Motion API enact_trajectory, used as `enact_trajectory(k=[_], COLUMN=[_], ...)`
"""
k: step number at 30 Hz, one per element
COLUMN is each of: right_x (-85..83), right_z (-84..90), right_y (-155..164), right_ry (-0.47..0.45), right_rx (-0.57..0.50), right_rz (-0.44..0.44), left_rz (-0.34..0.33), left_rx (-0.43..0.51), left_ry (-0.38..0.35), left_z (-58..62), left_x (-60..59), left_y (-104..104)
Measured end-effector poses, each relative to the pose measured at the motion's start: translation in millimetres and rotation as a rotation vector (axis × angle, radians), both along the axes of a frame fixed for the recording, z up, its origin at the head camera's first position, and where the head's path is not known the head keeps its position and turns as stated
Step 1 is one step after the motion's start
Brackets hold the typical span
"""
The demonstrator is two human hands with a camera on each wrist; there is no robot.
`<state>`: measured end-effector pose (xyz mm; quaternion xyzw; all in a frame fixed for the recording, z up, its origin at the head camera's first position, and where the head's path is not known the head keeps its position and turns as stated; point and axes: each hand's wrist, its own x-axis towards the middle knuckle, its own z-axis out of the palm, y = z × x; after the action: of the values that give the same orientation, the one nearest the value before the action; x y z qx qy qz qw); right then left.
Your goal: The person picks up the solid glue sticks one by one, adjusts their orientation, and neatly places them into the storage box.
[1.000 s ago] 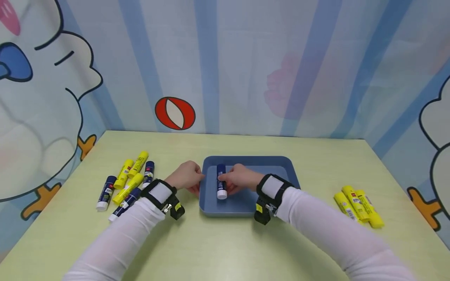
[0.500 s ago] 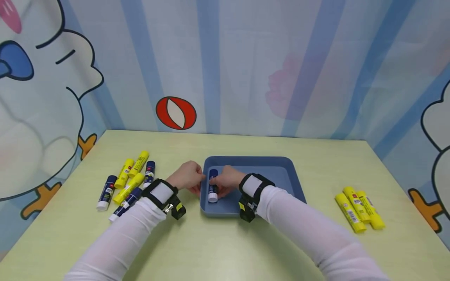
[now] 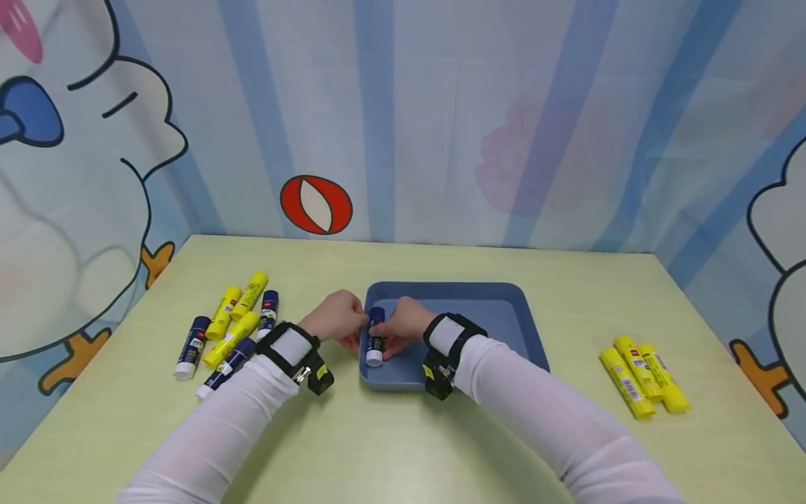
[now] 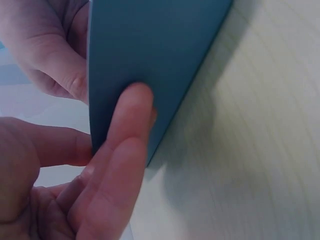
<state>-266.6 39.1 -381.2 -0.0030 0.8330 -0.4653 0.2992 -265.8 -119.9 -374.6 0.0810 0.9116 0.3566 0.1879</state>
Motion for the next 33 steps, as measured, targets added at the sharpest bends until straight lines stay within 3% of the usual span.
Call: enact_trajectory(k=[8, 15, 21, 28, 33], right_x=[8.5, 24.3, 41.0, 48.2, 53.8], right_z=[21.1, 50.8, 69.3, 90.3, 94.7], right_y=[7, 35, 92, 175, 223], right_ry=[0.045, 0.177, 0.259, 0.272, 0.291], right_rx=[0.006, 0.082, 0.093, 0.112, 0.139], right_rz=[0.026, 0.149, 0.212, 0.324, 0.307], left_rz=[0.004, 0.01, 0.006, 0.003, 0.012], left_rx=[0.013, 0.031, 0.026, 0.015, 0.006], left_ry=[-0.015, -0.014, -0.002, 0.002, 0.009], left_z=[-1.0, 0.2, 1.6, 2.6, 3.4], left_x=[-1.8, -0.3, -0.9, -1.7, -0.1], left_y=[1, 2, 6, 8, 3])
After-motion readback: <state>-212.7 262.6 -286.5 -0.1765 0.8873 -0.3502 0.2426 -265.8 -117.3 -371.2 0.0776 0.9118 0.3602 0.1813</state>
